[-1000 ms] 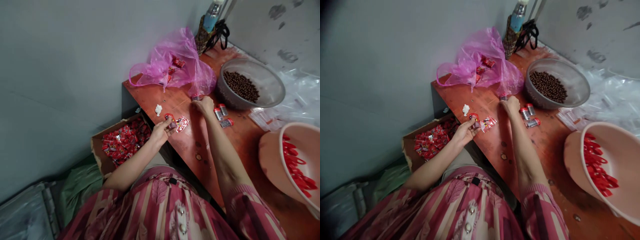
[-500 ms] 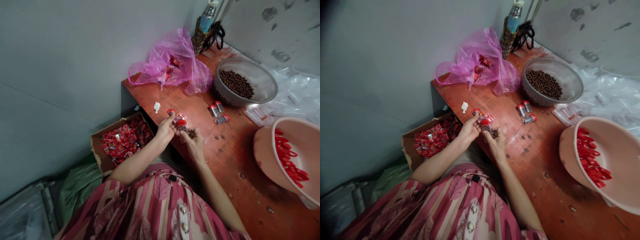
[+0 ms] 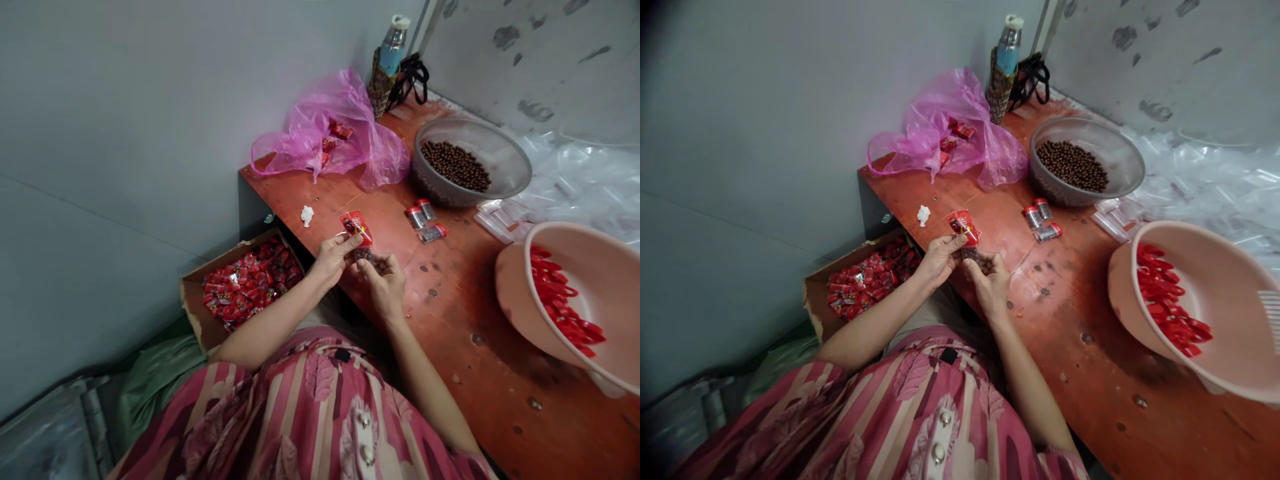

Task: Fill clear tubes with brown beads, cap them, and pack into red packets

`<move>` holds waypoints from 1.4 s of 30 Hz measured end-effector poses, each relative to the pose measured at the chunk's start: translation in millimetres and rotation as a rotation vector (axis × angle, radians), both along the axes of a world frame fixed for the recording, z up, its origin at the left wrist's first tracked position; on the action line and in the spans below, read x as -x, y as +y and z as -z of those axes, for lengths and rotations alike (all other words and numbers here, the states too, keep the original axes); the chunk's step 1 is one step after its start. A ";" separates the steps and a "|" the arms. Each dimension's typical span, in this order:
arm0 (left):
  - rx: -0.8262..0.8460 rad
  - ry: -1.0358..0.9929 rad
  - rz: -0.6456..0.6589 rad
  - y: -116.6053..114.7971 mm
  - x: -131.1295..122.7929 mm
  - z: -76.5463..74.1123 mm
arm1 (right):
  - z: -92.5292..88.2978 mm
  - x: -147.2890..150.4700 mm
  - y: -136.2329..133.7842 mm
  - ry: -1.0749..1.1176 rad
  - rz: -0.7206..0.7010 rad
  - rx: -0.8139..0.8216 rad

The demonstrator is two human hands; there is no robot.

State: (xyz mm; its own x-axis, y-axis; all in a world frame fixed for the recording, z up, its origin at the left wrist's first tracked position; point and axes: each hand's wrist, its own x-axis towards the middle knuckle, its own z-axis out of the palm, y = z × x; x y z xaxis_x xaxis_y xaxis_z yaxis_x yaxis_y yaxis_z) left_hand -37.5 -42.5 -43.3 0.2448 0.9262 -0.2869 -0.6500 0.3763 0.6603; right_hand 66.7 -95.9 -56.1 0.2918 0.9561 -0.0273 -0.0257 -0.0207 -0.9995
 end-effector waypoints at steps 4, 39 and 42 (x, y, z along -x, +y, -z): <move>-0.061 0.088 0.036 -0.2 4.7 3.5 | 1.4 -3.6 1.8 0.085 -0.043 0.035; -0.281 0.667 -0.247 -21.6 60.6 36.0 | 1.1 -20.5 19.6 0.137 -0.096 0.086; -0.725 1.233 -0.103 9.0 47.6 43.4 | 1.3 -21.7 20.9 0.105 -0.112 0.100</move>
